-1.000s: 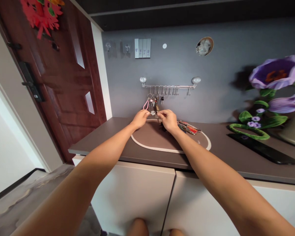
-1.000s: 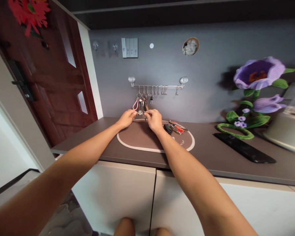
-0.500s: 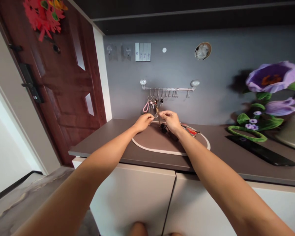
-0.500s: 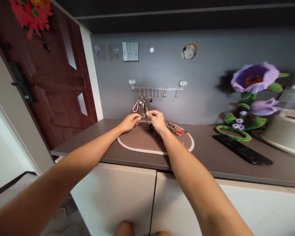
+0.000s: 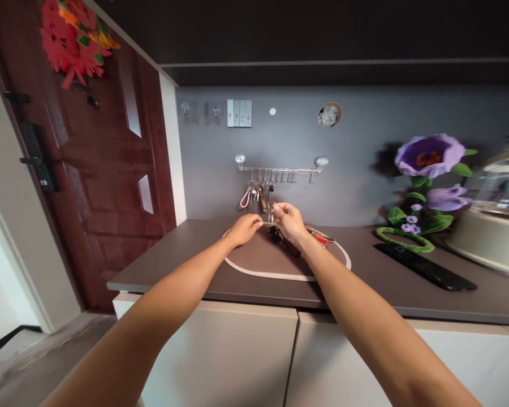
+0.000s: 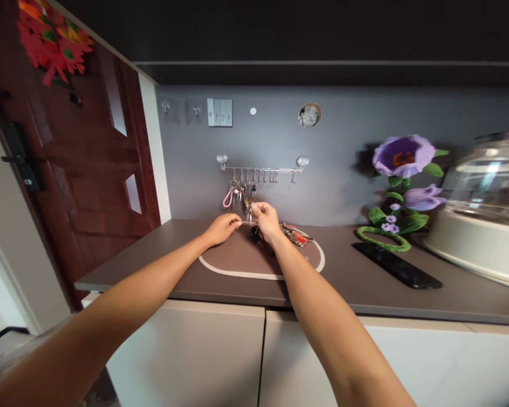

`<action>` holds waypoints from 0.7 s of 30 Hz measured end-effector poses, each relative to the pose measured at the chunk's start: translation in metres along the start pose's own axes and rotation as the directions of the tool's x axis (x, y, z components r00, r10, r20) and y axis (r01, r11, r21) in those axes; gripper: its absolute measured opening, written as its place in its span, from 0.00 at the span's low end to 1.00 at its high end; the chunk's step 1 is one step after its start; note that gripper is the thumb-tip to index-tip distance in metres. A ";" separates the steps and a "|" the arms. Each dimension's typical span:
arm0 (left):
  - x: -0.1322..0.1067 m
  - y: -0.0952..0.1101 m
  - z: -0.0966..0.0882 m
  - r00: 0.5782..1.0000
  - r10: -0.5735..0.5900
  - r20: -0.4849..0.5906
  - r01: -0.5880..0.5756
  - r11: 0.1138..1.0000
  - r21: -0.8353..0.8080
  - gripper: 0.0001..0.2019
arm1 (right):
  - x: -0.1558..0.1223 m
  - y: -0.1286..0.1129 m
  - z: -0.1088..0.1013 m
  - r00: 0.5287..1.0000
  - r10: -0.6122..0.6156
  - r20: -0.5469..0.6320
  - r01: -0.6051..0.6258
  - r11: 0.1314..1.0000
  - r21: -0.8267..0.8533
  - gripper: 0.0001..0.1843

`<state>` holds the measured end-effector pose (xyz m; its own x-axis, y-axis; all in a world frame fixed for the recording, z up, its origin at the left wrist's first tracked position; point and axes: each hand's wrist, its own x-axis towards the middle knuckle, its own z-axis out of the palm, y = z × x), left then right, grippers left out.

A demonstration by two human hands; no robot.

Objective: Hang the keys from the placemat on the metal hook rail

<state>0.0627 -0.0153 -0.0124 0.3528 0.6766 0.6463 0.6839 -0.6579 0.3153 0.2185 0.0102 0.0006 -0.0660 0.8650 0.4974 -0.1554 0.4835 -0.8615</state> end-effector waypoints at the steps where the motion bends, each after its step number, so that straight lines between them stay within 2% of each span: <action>1: 0.000 0.000 0.002 1.000 0.003 -0.007 -0.003 1.000 0.012 0.10 | -0.001 0.000 0.000 1.000 0.005 -0.011 -0.005 1.000 -0.011 0.22; 6: 0.001 -0.003 0.010 1.000 0.002 -0.016 -0.001 0.999 0.045 0.12 | -0.004 -0.004 0.002 0.998 0.048 -0.050 -0.047 0.999 0.014 0.21; 11: 0.001 -0.006 0.014 0.998 -0.031 -0.051 0.034 0.998 0.054 0.12 | -0.001 -0.017 0.004 0.994 0.033 -0.102 -0.033 0.999 0.008 0.16; 17: 0.001 -0.002 0.013 0.994 -0.093 -0.063 0.095 0.995 0.041 0.13 | 0.029 -0.041 0.005 0.977 0.001 -0.211 -0.004 1.000 -0.011 0.10; 21: 0.001 0.000 0.012 0.993 -0.100 -0.067 0.102 0.994 0.032 0.13 | 0.055 -0.050 0.006 0.942 -0.035 -0.333 -0.008 0.992 -0.125 0.08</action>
<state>0.0703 -0.0110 -0.0200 0.2392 0.7151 0.6568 0.7368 -0.5743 0.3569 0.2168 0.0327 0.0712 0.2720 0.8429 0.4644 -0.0302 0.4898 -0.8713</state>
